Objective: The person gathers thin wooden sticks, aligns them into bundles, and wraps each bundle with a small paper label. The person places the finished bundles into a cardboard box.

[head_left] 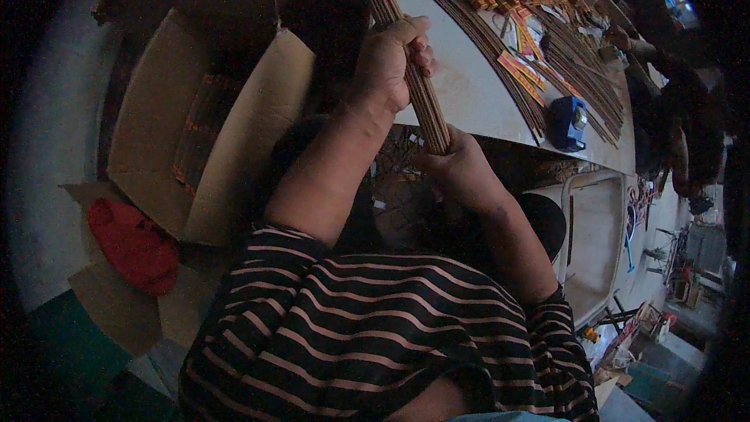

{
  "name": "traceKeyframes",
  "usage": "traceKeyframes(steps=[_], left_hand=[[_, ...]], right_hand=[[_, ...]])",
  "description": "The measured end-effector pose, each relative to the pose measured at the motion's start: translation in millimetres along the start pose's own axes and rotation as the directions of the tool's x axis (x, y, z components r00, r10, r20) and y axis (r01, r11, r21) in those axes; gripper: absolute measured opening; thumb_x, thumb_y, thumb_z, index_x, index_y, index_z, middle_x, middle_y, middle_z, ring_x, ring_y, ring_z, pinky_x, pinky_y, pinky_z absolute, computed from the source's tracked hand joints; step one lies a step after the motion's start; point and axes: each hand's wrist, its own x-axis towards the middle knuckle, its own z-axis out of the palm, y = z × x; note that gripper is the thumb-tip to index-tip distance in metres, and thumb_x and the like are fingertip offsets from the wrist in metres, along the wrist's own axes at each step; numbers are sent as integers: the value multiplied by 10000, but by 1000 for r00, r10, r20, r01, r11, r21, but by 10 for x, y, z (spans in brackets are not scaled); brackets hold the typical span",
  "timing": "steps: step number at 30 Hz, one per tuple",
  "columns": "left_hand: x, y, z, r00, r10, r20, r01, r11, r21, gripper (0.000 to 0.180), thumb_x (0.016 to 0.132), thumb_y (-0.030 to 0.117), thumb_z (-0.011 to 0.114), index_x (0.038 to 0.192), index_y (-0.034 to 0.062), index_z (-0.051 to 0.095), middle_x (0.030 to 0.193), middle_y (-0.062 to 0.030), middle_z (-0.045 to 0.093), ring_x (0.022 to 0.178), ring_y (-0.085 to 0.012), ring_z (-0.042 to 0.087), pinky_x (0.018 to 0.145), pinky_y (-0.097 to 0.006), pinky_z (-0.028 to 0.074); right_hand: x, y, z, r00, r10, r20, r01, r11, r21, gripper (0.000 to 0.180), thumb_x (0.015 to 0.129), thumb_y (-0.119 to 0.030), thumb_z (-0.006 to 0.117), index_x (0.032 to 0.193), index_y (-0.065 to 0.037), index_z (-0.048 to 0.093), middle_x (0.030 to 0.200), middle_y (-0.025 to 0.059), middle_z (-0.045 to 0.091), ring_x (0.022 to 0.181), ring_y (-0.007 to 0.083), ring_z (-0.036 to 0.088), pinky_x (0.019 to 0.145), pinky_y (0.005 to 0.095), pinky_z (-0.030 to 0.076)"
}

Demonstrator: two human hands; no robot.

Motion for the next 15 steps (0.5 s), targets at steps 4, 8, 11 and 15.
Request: traceKeyframes(steps=[4, 8, 11, 15], left_hand=[[-98, -129, 35, 992, -88, -90, 90, 996, 14, 211, 737, 138, 626, 636, 85, 448, 535, -11, 430, 425, -140, 407, 429, -290, 368], [-143, -130, 55, 996, -79, -42, 82, 994, 72, 294, 744, 242, 658, 611, 127, 423, 523, 11, 420, 435, -120, 401, 433, -271, 345], [-119, -46, 27, 999, 8, -42, -3, 991, 131, 328, 741, 287, 665, 597, 126, 418, 514, 9, 415, 427, -127, 394, 431, -277, 343], [-88, 13, -60, 998, 50, -48, -42, 988, 148, 329, 735, 312, 672, 609, 120, 436, 514, 5, 421, 433, -133, 406, 435, -284, 354]], right_hand=[[61, 53, -11, 992, -63, -109, 41, 980, -193, 246, 728, -113, 614, 877, -9, 447, 656, 27, 500, 540, 99, 477, 473, 254, 401], [107, 4, -13, 991, -93, -93, 79, 986, -143, 307, 730, -153, 635, 928, 2, 459, 705, 34, 514, 609, 100, 482, 543, 260, 413], [98, 3, -46, 950, -284, -131, 263, 952, -154, 421, 722, -225, 677, 994, 16, 463, 751, 52, 535, 639, 112, 496, 590, 260, 426], [60, -84, -75, 899, -389, -201, 313, 892, -328, 286, 769, -190, 647, 939, 19, 549, 815, 102, 590, 741, 144, 555, 659, 269, 452]])
